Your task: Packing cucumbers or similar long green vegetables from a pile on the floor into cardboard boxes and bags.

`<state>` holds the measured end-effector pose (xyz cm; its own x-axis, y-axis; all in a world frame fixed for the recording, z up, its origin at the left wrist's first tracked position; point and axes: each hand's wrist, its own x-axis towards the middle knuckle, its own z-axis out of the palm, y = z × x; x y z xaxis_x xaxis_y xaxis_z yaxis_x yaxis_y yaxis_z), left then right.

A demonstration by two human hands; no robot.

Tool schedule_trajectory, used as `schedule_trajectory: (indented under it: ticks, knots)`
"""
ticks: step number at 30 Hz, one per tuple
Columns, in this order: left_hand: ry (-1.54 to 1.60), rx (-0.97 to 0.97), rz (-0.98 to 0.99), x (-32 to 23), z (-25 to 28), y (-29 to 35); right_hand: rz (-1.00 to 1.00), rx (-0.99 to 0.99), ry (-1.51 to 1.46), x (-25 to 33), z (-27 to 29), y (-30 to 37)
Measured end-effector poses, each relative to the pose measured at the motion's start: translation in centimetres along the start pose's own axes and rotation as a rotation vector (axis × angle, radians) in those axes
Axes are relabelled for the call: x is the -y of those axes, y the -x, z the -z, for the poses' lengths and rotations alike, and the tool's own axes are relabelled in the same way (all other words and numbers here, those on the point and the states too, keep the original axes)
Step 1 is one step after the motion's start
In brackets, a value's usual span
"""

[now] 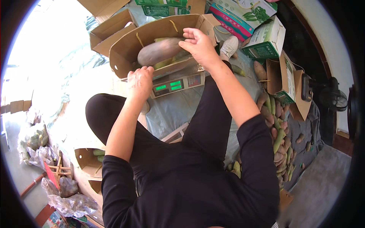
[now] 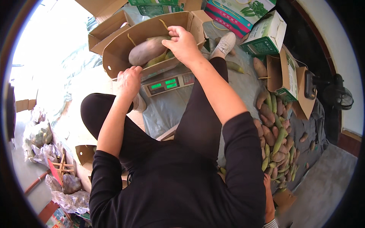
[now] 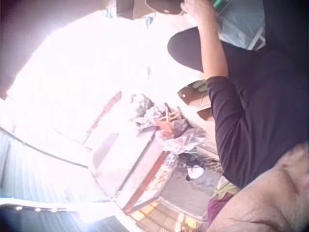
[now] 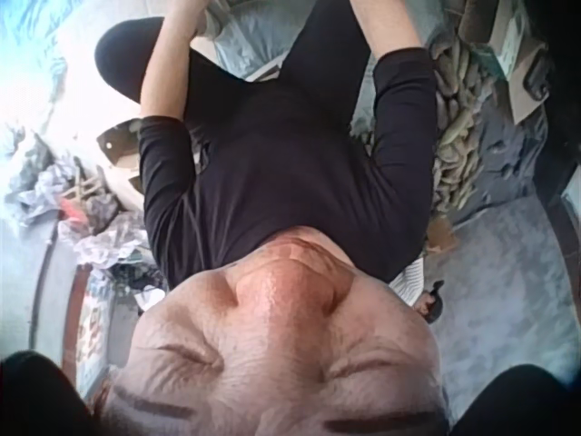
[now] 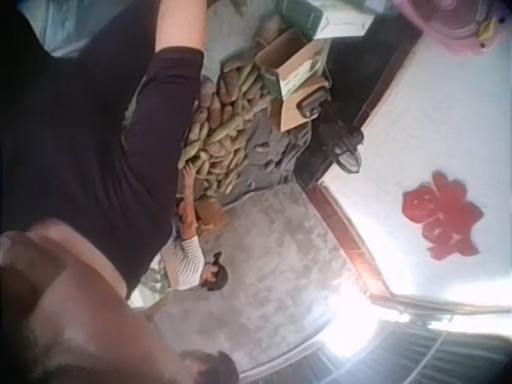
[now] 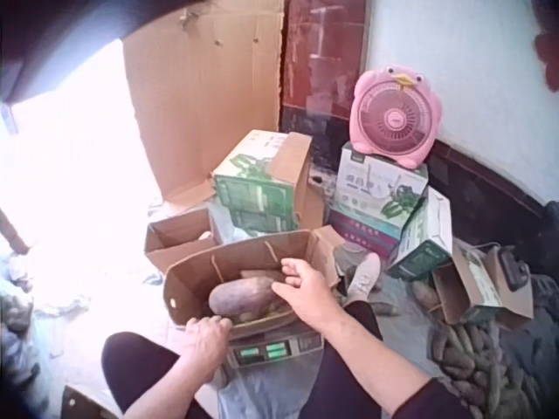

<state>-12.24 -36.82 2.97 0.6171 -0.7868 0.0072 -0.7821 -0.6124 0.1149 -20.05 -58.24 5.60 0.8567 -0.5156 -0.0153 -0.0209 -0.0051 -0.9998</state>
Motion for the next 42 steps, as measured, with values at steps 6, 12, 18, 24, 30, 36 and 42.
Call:
schedule_trajectory:
  ticks: [6,12,18,24,30,36,42]
  knots:
    - [-0.02,0.045,-0.011,0.3,0.2,-0.2,0.096,-0.196,0.194,-1.2,6.1,3.3]
    - [-0.016,0.039,-0.027,0.4,-0.4,0.1,-0.203,-0.459,0.213,-6.4,15.4,13.3]
    - [0.035,0.138,-0.098,1.6,-0.3,-0.9,-0.54,-0.579,0.159,-14.9,17.5,25.6]
    - [0.109,0.277,-0.18,1.7,4.0,-1.2,-0.68,-0.489,0.211,-20.6,13.2,32.6]
    - [0.184,0.366,-0.152,3.3,5.0,-1.2,-0.672,-0.425,0.251,-23.9,11.0,34.0]
    - [0.224,0.386,-0.147,4.2,3.8,-1.1,-0.68,-0.419,0.279,-24.2,10.9,33.0]
    - [0.198,0.35,-0.114,4.4,3.2,-1.1,-0.741,-0.38,0.273,-24.2,10.9,32.7]
